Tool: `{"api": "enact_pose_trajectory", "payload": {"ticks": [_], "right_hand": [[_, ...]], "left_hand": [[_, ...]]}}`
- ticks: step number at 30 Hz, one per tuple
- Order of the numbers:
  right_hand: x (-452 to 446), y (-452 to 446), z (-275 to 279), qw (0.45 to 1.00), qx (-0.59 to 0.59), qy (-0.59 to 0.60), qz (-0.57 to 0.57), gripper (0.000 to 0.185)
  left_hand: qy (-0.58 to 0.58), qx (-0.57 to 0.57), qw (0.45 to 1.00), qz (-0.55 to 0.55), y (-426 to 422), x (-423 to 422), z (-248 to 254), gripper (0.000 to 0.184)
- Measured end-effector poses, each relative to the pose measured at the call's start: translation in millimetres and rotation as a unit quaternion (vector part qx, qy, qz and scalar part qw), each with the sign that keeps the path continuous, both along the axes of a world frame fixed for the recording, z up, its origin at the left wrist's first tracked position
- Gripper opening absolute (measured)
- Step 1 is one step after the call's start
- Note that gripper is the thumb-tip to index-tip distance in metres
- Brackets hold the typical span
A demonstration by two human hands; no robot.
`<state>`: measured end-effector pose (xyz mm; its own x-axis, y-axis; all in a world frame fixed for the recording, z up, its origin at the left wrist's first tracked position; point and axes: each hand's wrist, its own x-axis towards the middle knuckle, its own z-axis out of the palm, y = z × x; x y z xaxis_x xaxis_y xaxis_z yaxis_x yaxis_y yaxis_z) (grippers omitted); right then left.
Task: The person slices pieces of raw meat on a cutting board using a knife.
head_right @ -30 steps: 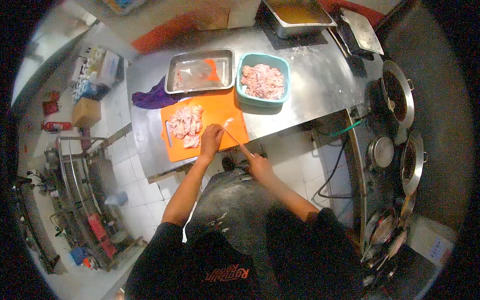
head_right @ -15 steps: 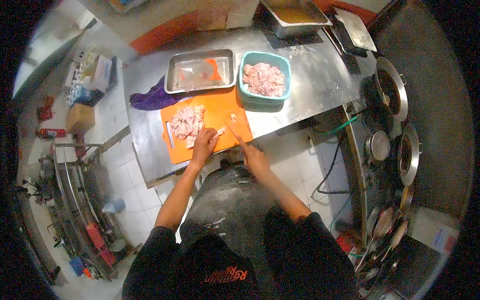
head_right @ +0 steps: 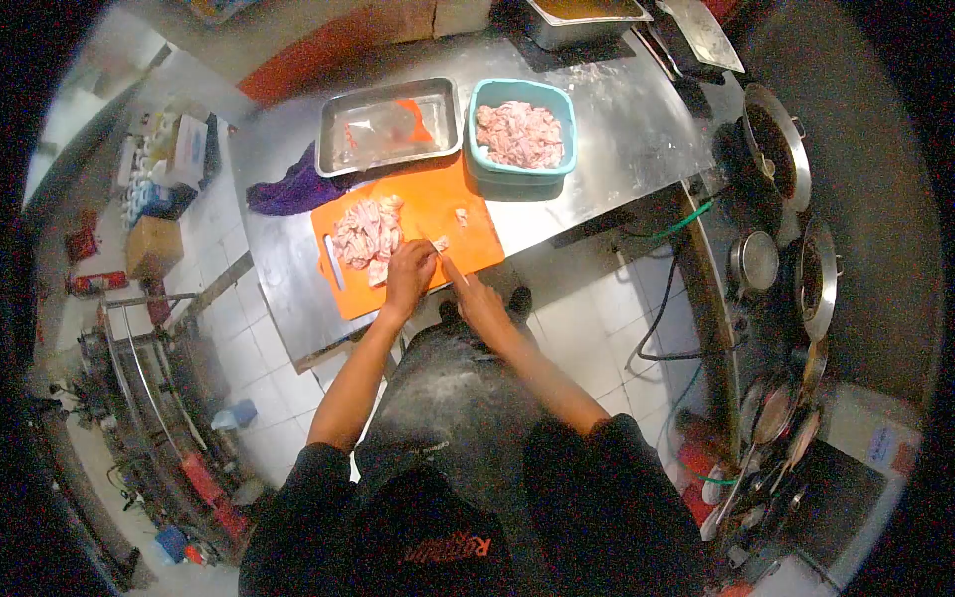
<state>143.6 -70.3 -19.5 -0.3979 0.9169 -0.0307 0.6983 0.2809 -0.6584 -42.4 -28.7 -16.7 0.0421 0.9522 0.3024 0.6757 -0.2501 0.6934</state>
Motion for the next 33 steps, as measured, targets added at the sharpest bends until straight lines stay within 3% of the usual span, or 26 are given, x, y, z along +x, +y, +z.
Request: {"api": "enact_pose_trajectory", "payload": {"ticks": [10,15,18,20,22,28,33], "right_hand": [[22,-32,15,0.991,-0.101,-0.09,0.004,0.087],[-9,1,0,0.998,-0.024,-0.054,-0.006,0.088],[-12,-5,1,0.997,-0.036,-0.068,-0.02,0.09],[-2,-19,5,0.997,-0.04,-0.066,-0.026,0.091],[14,-35,17,0.99,-0.103,-0.1,-0.004,0.092],[-14,-5,-6,0.997,-0.013,-0.068,-0.021,0.097],[12,-35,12,0.995,-0.055,-0.088,-0.013,0.095]], "left_hand": [[-0.013,0.0,1.0,0.011,3,3,-10,0.008],[-0.003,-0.008,1.0,-0.017,3,1,-5,0.009],[0.001,-0.033,0.999,-0.02,3,0,-6,0.011],[0.008,0.01,1.0,-0.004,4,1,-10,0.011],[0.001,0.013,1.0,-0.002,4,2,-9,0.011],[-0.014,-0.004,1.0,0.002,1,2,-7,0.012],[-0.01,0.017,1.0,0.004,3,2,-10,0.012]]}}
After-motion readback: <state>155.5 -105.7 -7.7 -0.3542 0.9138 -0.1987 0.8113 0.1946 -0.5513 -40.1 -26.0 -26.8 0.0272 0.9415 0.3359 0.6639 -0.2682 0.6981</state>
